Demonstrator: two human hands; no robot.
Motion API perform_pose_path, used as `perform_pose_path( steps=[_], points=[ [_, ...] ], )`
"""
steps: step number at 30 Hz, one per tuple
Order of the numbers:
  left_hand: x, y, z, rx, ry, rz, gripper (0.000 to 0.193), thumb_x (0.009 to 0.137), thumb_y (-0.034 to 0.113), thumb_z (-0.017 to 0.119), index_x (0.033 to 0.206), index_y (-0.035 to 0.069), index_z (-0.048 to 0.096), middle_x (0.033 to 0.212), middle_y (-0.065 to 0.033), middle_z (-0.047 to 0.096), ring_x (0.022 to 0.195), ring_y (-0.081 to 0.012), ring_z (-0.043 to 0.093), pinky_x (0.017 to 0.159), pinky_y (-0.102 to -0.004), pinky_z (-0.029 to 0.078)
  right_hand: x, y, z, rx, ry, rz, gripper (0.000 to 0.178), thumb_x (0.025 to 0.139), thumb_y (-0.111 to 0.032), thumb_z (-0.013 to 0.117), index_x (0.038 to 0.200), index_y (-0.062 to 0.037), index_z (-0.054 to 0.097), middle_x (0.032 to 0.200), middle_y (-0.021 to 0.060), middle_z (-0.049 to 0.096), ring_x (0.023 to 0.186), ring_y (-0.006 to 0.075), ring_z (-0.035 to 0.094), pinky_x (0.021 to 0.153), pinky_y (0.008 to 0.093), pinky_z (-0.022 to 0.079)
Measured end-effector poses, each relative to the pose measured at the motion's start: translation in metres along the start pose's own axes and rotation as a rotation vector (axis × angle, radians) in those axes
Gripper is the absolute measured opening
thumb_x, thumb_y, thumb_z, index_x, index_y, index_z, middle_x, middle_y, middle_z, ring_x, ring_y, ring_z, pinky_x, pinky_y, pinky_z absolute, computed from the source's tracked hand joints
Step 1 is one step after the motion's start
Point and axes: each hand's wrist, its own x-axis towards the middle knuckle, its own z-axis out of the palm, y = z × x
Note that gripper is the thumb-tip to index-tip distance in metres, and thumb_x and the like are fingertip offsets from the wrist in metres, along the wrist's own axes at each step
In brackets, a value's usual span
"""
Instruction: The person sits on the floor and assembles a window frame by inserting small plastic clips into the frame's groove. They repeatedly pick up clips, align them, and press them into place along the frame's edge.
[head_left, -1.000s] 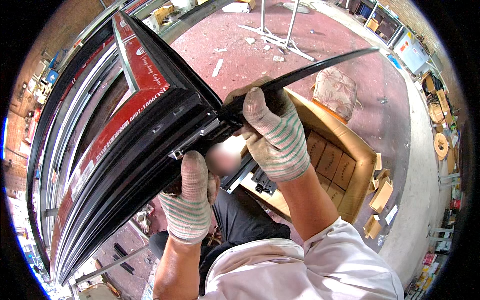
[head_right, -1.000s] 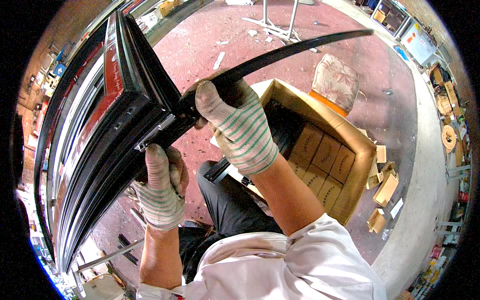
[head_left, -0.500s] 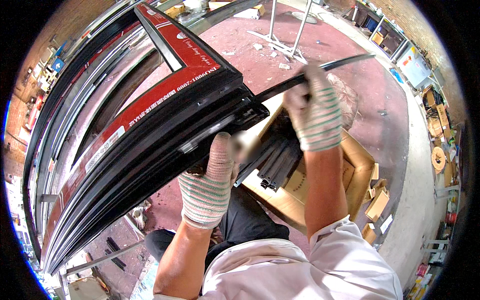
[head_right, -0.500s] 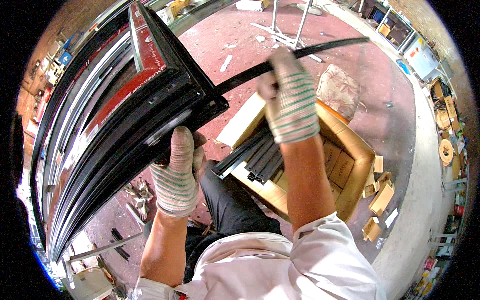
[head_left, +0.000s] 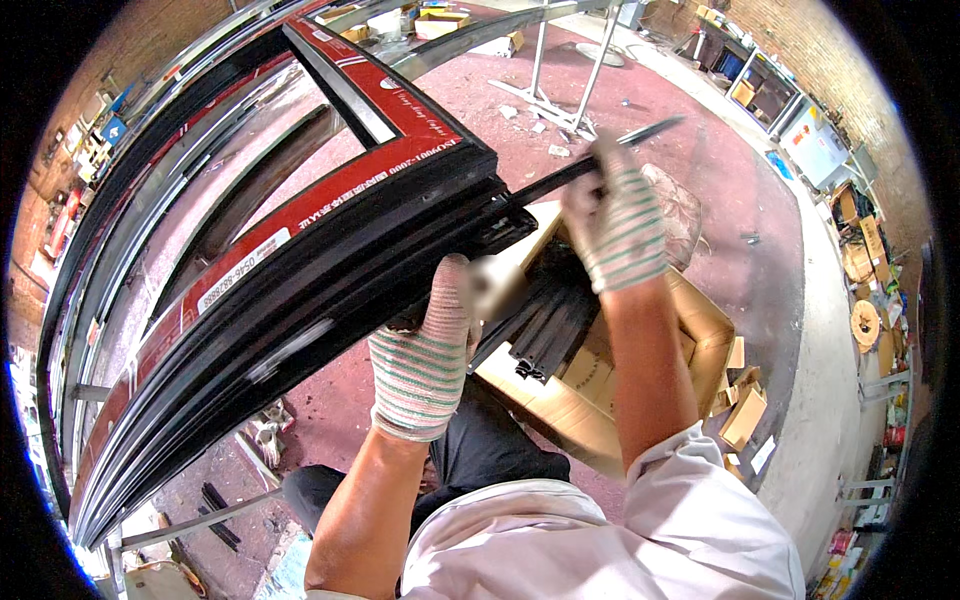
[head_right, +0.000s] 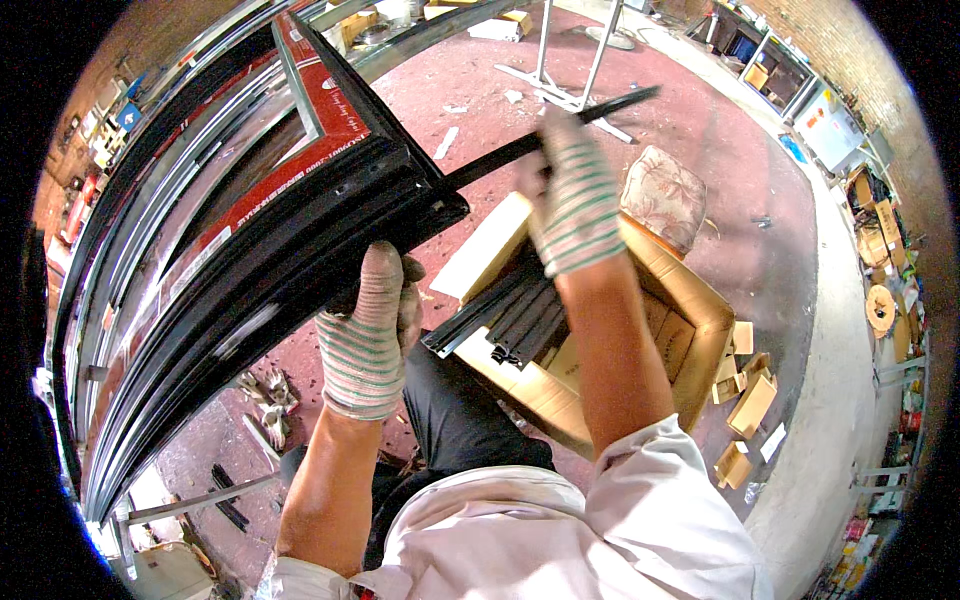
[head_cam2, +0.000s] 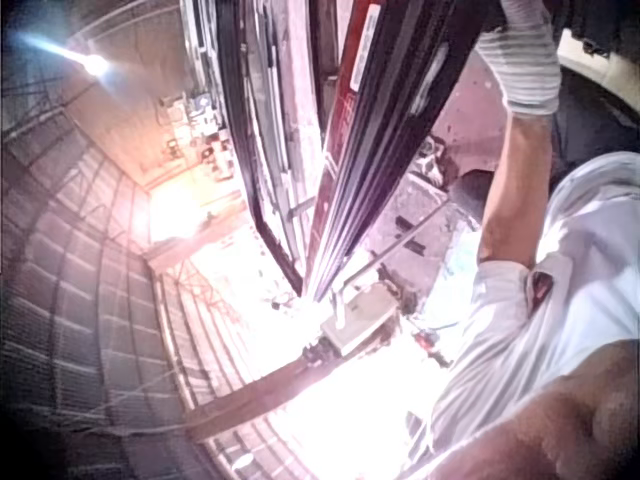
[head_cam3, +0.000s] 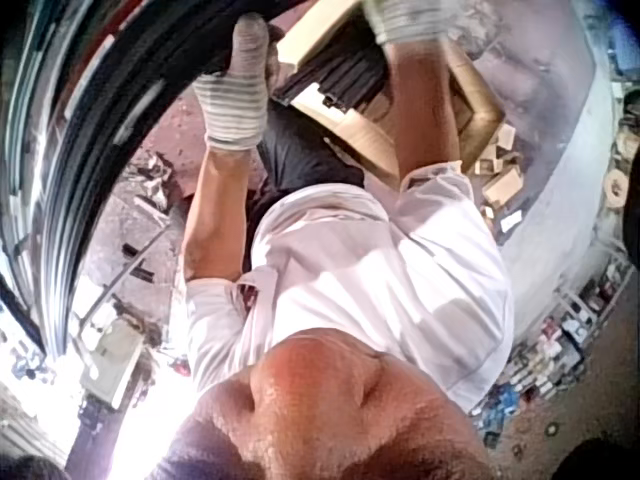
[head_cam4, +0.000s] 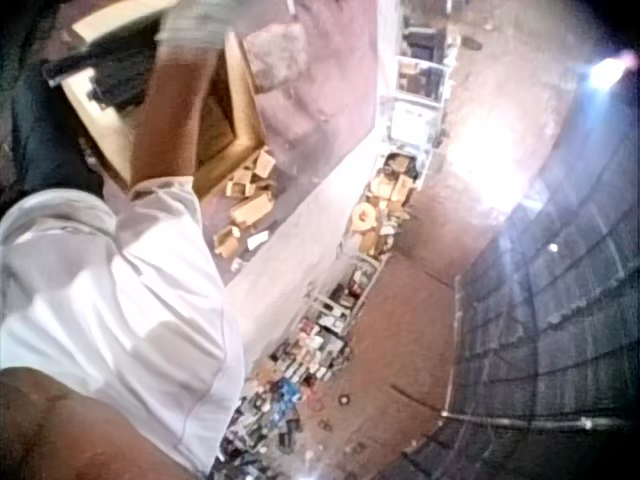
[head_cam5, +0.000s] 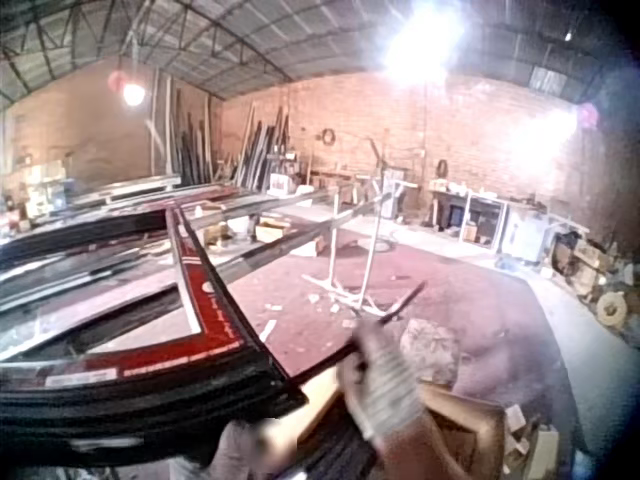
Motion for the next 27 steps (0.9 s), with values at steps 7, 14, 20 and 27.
perform_pose_path(
  steps=[7,14,20,27],
  points=[
    [-0.015,0.006,-0.011,0.106,-0.123,0.058,0.04,0.093,0.044,0.067,0.081,0.006,0.065,0.057,0.0038,0.053,0.045,-0.0055,0.045,0.042,-0.0211,0.03,-0.014,0.001,0.016,-0.054,0.041,0.025,0.025,0.088,-0.035,0.074,0.084,-0.0148,0.06,0.064,-0.0041,0.048,0.049,0.0072,0.045,0.041,0.0196,0.03],
    [-0.042,-0.04,-0.051,0.004,-0.138,-0.14,0.038,0.098,0.041,0.061,0.088,0.005,0.066,0.059,0.0033,0.053,0.049,-0.0047,0.045,0.044,-0.0195,0.033,-0.02,0.003,0.016,-0.012,0.053,0.028,0.023,0.087,-0.026,0.076,0.083,-0.0143,0.056,0.067,-0.0052,0.046,0.053,0.0061,0.04,0.043,0.0199,0.034],
    [-0.071,-0.085,-0.108,-0.342,-0.021,-0.373,0.038,0.097,0.044,0.06,0.083,0.009,0.063,0.055,0.0021,0.045,0.04,-0.0105,0.038,0.036,-0.025,0.029,-0.031,0.014,0.025,0.046,-0.025,-0.055,0.023,0.089,-0.023,0.076,0.095,-0.0072,0.061,0.076,-0.0027,0.056,0.054,0.0074,0.049,0.045,0.0209,0.037],
    [-0.094,-0.112,-0.149,-0.836,-0.039,-0.528,0.03,0.1,0.041,0.056,0.091,0.014,0.064,0.057,0.0031,0.045,0.044,-0.0094,0.04,0.039,-0.0241,0.03,-0.047,0.013,0.038,-0.047,-0.023,-0.109,0.021,0.089,-0.027,0.077,0.09,-0.0116,0.062,0.068,-0.0019,0.057,0.05,0.0073,0.049,0.045,0.0202,0.035]
  ],
)
